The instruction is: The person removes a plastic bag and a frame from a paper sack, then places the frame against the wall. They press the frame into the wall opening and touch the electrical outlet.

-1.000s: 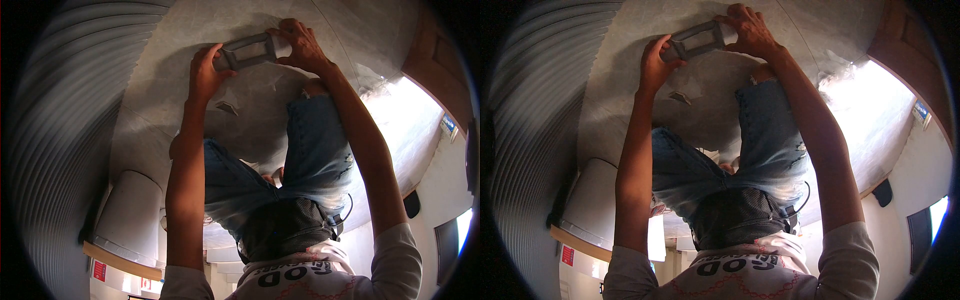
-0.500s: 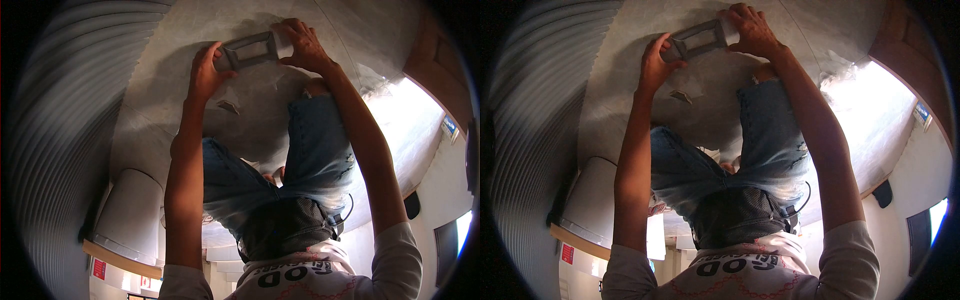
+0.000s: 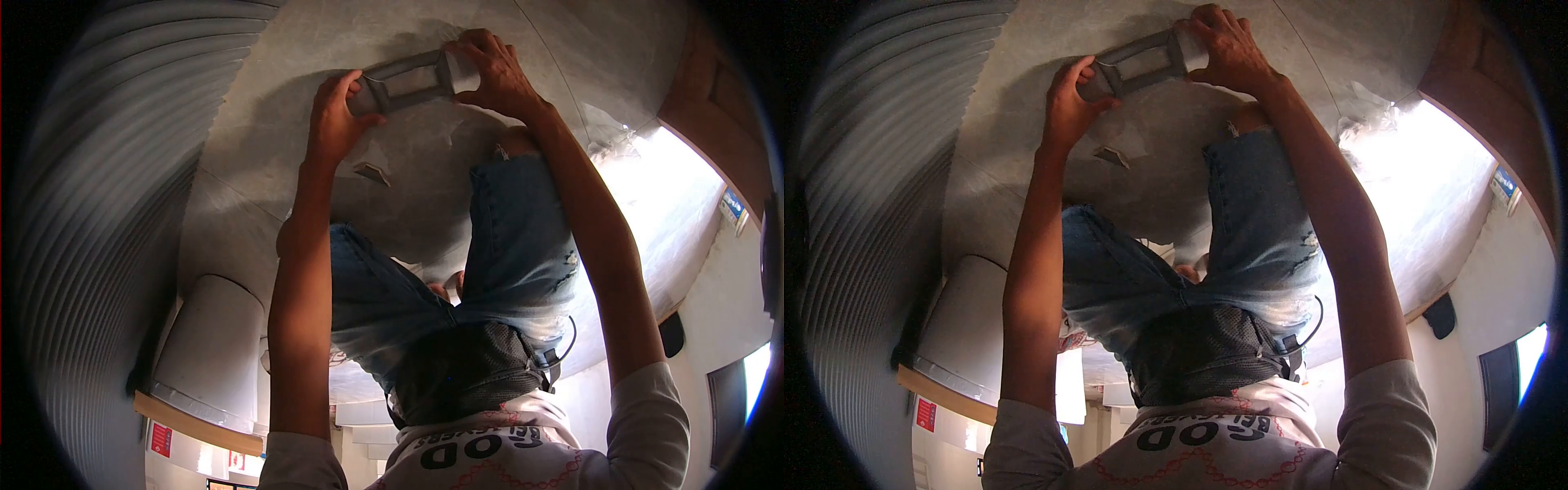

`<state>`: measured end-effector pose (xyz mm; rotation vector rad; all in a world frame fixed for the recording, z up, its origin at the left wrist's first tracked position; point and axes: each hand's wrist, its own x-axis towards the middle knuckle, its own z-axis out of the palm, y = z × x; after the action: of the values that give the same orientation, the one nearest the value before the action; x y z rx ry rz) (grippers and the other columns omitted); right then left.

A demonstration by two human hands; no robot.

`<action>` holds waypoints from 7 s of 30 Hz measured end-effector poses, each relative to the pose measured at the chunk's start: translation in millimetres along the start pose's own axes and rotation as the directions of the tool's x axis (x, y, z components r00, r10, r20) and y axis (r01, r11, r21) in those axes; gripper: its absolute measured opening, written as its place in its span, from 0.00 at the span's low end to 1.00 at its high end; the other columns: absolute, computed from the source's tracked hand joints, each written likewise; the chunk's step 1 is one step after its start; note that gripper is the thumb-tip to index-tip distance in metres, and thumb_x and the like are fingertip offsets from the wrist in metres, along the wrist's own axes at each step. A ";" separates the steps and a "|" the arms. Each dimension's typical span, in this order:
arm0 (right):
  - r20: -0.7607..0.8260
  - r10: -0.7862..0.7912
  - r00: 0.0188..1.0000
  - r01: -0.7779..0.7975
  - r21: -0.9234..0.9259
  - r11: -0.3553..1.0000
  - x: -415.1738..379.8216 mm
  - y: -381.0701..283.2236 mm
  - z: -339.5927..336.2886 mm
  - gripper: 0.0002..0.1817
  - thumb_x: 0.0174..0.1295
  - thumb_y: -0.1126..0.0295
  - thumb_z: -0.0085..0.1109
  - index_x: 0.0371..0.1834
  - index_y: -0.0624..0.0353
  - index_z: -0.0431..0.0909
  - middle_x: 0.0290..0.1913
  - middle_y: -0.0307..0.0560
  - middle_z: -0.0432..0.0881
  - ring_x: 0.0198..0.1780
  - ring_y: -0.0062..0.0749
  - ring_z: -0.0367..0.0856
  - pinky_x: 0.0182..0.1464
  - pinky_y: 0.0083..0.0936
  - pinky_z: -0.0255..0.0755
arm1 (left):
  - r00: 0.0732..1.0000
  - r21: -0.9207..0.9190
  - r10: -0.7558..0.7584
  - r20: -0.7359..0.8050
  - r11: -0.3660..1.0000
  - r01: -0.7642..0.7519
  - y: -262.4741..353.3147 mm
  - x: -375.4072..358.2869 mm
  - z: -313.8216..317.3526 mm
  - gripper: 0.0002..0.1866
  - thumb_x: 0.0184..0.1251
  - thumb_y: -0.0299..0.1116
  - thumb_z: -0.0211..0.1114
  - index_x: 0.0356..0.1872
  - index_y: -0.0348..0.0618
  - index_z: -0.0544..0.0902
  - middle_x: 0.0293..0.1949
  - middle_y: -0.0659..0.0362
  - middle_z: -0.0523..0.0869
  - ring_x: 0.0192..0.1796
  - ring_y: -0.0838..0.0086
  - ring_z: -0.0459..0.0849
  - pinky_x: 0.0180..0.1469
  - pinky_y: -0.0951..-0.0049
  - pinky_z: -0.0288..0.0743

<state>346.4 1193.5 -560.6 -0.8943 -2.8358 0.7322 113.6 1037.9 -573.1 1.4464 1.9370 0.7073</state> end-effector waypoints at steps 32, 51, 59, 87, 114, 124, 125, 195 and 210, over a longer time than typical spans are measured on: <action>0.019 0.017 1.000 -0.017 0.002 1.000 0.5 -1.8 -0.8 0.45 0.33 0.64 0.78 0.62 0.42 0.68 0.58 0.43 0.66 0.62 0.38 0.65 0.59 0.39 0.59 | 1.000 -0.008 0.013 -0.008 1.000 -0.013 2.1 -0.9 -0.3 0.41 0.35 0.36 0.81 0.57 0.46 0.73 0.46 0.58 0.78 0.49 0.68 0.78 0.53 0.67 0.74; 0.006 0.005 1.000 -0.005 -0.001 1.000 -0.6 1.1 2.6 0.45 0.33 0.62 0.79 0.62 0.41 0.68 0.58 0.43 0.66 0.62 0.38 0.64 0.60 0.39 0.59 | 1.000 -0.019 0.011 -0.021 1.000 -0.011 -0.9 -1.5 2.1 0.41 0.34 0.36 0.81 0.57 0.44 0.74 0.46 0.57 0.79 0.49 0.68 0.78 0.53 0.68 0.74; 0.013 0.016 1.000 -0.016 -0.016 1.000 0.0 0.2 2.2 0.44 0.33 0.62 0.78 0.62 0.42 0.69 0.58 0.43 0.66 0.62 0.38 0.64 0.60 0.40 0.58 | 0.999 0.008 0.049 -0.020 0.999 -0.049 -2.3 -2.5 2.4 0.42 0.35 0.40 0.80 0.58 0.43 0.73 0.47 0.56 0.79 0.51 0.66 0.78 0.54 0.66 0.74; 0.024 0.025 0.999 -0.025 -0.023 0.999 -0.5 1.6 3.4 0.45 0.34 0.63 0.78 0.63 0.40 0.68 0.58 0.43 0.66 0.61 0.38 0.65 0.60 0.40 0.59 | 1.000 -0.083 0.019 -0.022 0.996 -0.020 1.6 -0.9 0.8 0.42 0.32 0.33 0.81 0.58 0.47 0.74 0.43 0.57 0.79 0.48 0.66 0.77 0.53 0.65 0.72; 0.073 0.060 0.996 -0.060 -0.001 0.998 -0.9 0.9 3.1 0.46 0.34 0.62 0.79 0.63 0.40 0.68 0.58 0.43 0.66 0.62 0.38 0.65 0.61 0.39 0.58 | 1.000 -0.074 -0.008 -0.001 0.997 0.008 -2.9 -3.7 2.2 0.40 0.36 0.38 0.81 0.57 0.45 0.73 0.47 0.56 0.80 0.49 0.67 0.78 0.54 0.67 0.73; 0.035 0.019 0.999 -0.018 -0.012 1.000 -1.7 3.1 6.2 0.45 0.33 0.63 0.79 0.62 0.41 0.68 0.58 0.43 0.66 0.63 0.38 0.64 0.62 0.40 0.58 | 0.999 -0.064 0.030 -0.030 0.997 -0.032 -6.0 -4.3 5.3 0.40 0.35 0.40 0.81 0.56 0.44 0.74 0.46 0.56 0.80 0.48 0.68 0.78 0.52 0.67 0.74; 0.024 0.008 1.000 -0.008 -0.019 1.000 -2.1 3.9 7.3 0.45 0.33 0.63 0.79 0.62 0.41 0.69 0.58 0.43 0.66 0.63 0.38 0.64 0.62 0.40 0.57 | 0.999 -0.065 0.032 -0.035 0.997 -0.034 -6.5 -4.4 5.7 0.40 0.35 0.40 0.81 0.56 0.44 0.74 0.46 0.56 0.80 0.48 0.68 0.78 0.52 0.67 0.74; 0.178 0.532 0.828 -0.559 0.199 0.805 -21.0 -20.2 21.4 0.36 0.46 0.65 0.63 0.63 0.36 0.68 0.57 0.50 0.66 0.60 0.50 0.65 0.56 0.52 0.64 | 0.951 -0.076 -0.263 -0.163 0.964 0.254 16.0 -16.7 44.8 0.28 0.53 0.25 0.57 0.60 0.45 0.74 0.49 0.47 0.74 0.54 0.54 0.72 0.58 0.56 0.64; -0.104 0.340 0.935 -0.310 0.231 0.922 14.7 -42.6 11.9 0.25 0.47 0.67 0.62 0.54 0.47 0.76 0.53 0.47 0.70 0.59 0.45 0.65 0.59 0.44 0.61 | 0.963 -0.067 -0.202 -0.175 0.979 0.193 -0.3 -15.8 54.1 0.28 0.54 0.29 0.59 0.60 0.45 0.72 0.49 0.46 0.73 0.54 0.54 0.71 0.58 0.57 0.65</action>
<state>309.5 1166.2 -552.3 -1.3389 -2.4537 0.9411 156.9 1025.7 -607.1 1.1718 2.1507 0.8108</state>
